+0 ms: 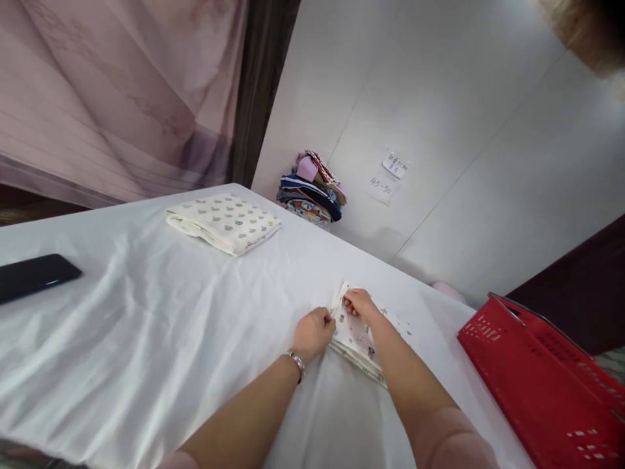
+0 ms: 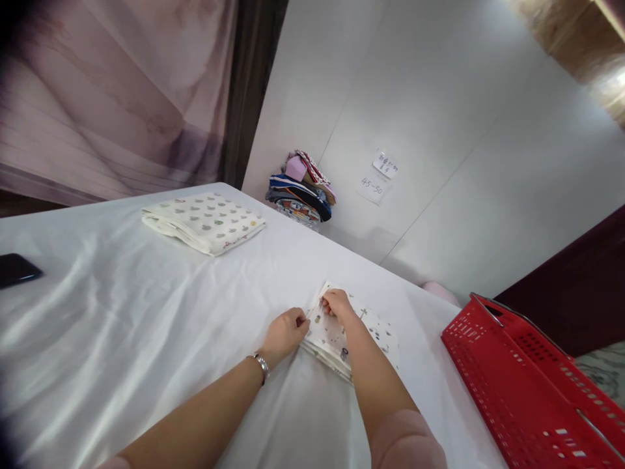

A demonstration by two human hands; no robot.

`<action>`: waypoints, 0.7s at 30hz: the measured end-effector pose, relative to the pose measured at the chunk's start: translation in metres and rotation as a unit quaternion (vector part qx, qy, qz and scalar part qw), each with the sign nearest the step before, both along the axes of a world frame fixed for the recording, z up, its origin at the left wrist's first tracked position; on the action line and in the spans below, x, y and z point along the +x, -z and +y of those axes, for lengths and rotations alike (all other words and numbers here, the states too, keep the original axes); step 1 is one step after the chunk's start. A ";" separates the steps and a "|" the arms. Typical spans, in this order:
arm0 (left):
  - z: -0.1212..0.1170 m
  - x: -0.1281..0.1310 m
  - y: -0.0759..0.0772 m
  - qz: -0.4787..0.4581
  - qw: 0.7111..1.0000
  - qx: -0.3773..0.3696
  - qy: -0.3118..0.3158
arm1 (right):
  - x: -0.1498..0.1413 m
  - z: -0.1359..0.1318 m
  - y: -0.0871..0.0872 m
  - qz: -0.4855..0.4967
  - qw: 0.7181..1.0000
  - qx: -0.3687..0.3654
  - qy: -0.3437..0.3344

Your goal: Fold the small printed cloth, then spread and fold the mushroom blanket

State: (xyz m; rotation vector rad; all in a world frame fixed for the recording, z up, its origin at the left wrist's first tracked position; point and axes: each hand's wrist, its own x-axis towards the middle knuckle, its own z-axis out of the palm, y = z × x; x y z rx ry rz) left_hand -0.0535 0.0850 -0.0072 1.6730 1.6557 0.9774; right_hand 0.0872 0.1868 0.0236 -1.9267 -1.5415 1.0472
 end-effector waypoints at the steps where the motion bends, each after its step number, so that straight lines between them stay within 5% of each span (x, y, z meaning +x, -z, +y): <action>1: 0.000 0.000 0.000 0.001 1.000 0.000 0.000 | 0.000 0.000 -0.001 -0.001 1.000 -0.004 0.002; 21: 0.001 -0.001 0.003 0.014 1.000 0.005 0.000 | 0.008 0.032 0.001 -0.146 0.989 0.020 0.004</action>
